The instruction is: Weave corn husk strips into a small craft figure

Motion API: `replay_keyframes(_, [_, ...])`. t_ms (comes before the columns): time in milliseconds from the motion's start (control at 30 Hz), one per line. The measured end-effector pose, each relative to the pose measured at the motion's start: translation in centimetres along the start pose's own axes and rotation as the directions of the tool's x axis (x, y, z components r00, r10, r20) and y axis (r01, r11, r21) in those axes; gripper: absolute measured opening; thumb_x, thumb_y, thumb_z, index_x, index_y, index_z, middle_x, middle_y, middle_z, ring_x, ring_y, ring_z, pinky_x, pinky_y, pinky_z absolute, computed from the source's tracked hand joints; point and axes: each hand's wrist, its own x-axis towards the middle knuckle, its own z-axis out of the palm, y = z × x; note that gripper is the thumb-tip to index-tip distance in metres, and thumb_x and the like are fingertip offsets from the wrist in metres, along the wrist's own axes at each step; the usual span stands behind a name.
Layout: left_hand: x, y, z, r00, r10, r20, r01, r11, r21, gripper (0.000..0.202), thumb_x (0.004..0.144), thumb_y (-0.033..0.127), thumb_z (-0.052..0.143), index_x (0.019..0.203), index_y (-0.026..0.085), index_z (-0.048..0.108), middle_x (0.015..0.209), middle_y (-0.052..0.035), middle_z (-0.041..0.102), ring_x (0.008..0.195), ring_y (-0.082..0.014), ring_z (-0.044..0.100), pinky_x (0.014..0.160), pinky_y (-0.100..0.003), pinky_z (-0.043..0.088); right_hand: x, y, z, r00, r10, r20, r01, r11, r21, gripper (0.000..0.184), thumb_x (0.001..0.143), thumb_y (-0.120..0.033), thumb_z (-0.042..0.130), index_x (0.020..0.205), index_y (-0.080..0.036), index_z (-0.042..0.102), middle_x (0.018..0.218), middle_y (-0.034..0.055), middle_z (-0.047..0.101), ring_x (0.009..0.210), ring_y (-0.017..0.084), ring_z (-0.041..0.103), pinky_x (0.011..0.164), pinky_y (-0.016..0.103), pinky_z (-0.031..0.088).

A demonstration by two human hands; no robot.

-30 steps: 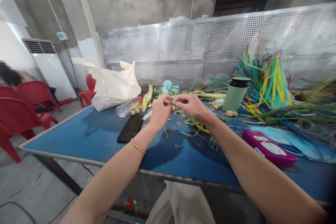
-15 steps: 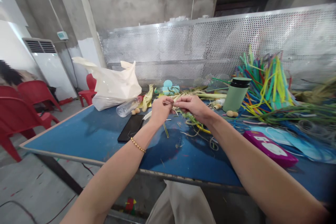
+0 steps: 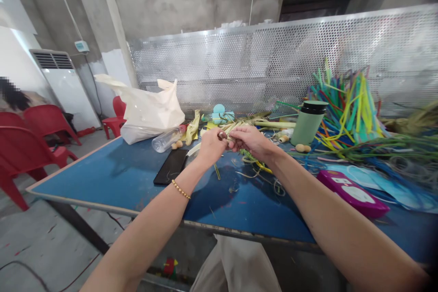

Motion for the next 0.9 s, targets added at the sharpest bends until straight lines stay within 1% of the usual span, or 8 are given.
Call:
replay_keyframes(67, [0.0,0.11,-0.09,1.0,0.014,0.021,-0.015,0.998,0.053,0.011,0.068,0.007,0.056,0.066,0.018,0.058,0.067,-0.0031,0.064,0.061,-0.0146,0.058,0.062,-0.026,0.043,0.01,0.03,-0.03,1.0,0.003,0.021,-0.004,1.0,0.01,0.02,0.078,-0.028,0.064,0.064,-0.014,0.061,0.058,0.0056,0.067,0.045,0.01,0.057,0.047,0.022,0.043])
replay_keyframes(200, [0.02,0.2,-0.22,0.998,0.029,0.062,-0.039,0.987,0.157,0.009,0.071,0.008,0.058,0.074,0.015,0.062,0.072,-0.0032,0.065,0.065,-0.0137,0.057,0.065,-0.026,0.044,0.08,0.15,-0.05,1.0,0.007,0.026,-0.007,1.0,-0.009,0.024,0.082,-0.028,0.061,0.064,-0.012,0.062,0.058,0.0062,0.067,0.042,0.01,0.057,0.045,0.021,0.044])
replay_keyframes(333, [0.02,-0.07,-0.13,0.996,0.074,0.041,-0.082,0.961,0.264,0.006,0.073,0.01,0.059,0.074,0.015,0.062,0.071,-0.0028,0.064,0.066,-0.0137,0.055,0.067,-0.026,0.044,0.14,0.18,0.16,1.0,0.004,0.02,-0.003,0.999,-0.037,0.026,0.085,-0.028,0.061,0.065,-0.013,0.06,0.057,0.0059,0.067,0.04,0.01,0.057,0.042,0.02,0.043])
replay_keyframes(400, [0.01,-0.19,-0.07,0.993,0.11,0.039,-0.116,0.952,0.284,0.006,0.074,0.012,0.058,0.072,0.016,0.062,0.071,-0.0033,0.064,0.067,-0.0143,0.055,0.068,-0.027,0.043,0.12,0.08,0.27,1.0,0.006,0.021,-0.005,0.999,-0.052,0.025,0.087,-0.027,0.06,0.065,-0.014,0.059,0.057,0.0058,0.067,0.04,0.01,0.057,0.041,0.02,0.043])
replay_keyframes(467, [0.0,-0.22,-0.04,0.992,0.119,0.043,-0.126,0.954,0.271,0.007,0.076,0.013,0.057,0.073,0.016,0.063,0.071,-0.0037,0.065,0.068,-0.0146,0.056,0.068,-0.027,0.044,0.08,-0.06,0.29,1.0,0.003,0.013,-0.002,0.997,-0.076,0.026,0.088,-0.024,0.058,0.065,-0.014,0.058,0.056,0.0054,0.067,0.039,0.01,0.057,0.04,0.02,0.044])
replay_keyframes(667, [0.04,0.06,-0.18,0.994,0.075,0.083,-0.09,0.977,0.193,0.01,0.077,0.013,0.056,0.076,0.015,0.066,0.07,-0.0036,0.067,0.064,-0.014,0.059,0.067,-0.026,0.045,0.05,-0.22,0.14,1.0,-0.017,-0.015,0.015,0.991,-0.131,0.024,0.088,-0.02,0.055,0.065,-0.014,0.056,0.054,0.0029,0.065,0.037,0.008,0.055,0.039,0.019,0.043])
replay_keyframes(800, [-0.01,0.43,-0.29,0.994,0.06,0.096,-0.077,0.981,0.179,0.011,0.078,0.016,0.058,0.072,0.015,0.067,0.067,-0.0044,0.067,0.066,-0.0157,0.061,0.069,-0.027,0.047,-0.03,-0.16,-0.15,0.998,-0.036,-0.06,0.024,0.98,-0.195,0.017,0.084,-0.024,0.061,0.071,-0.015,0.058,0.053,0.0021,0.065,0.038,0.009,0.054,0.038,0.019,0.041])
replay_keyframes(900, [0.03,0.43,-0.26,0.995,0.032,0.09,-0.042,0.993,0.108,0.016,0.081,0.02,0.058,0.067,0.015,0.065,0.063,-0.0044,0.066,0.065,-0.0169,0.063,0.069,-0.028,0.049,-0.1,-0.08,-0.68,0.993,-0.095,-0.066,0.076,0.965,-0.25,0.015,0.079,-0.028,0.066,0.075,-0.014,0.062,0.055,0.0003,0.064,0.039,0.008,0.052,0.039,0.02,0.04])
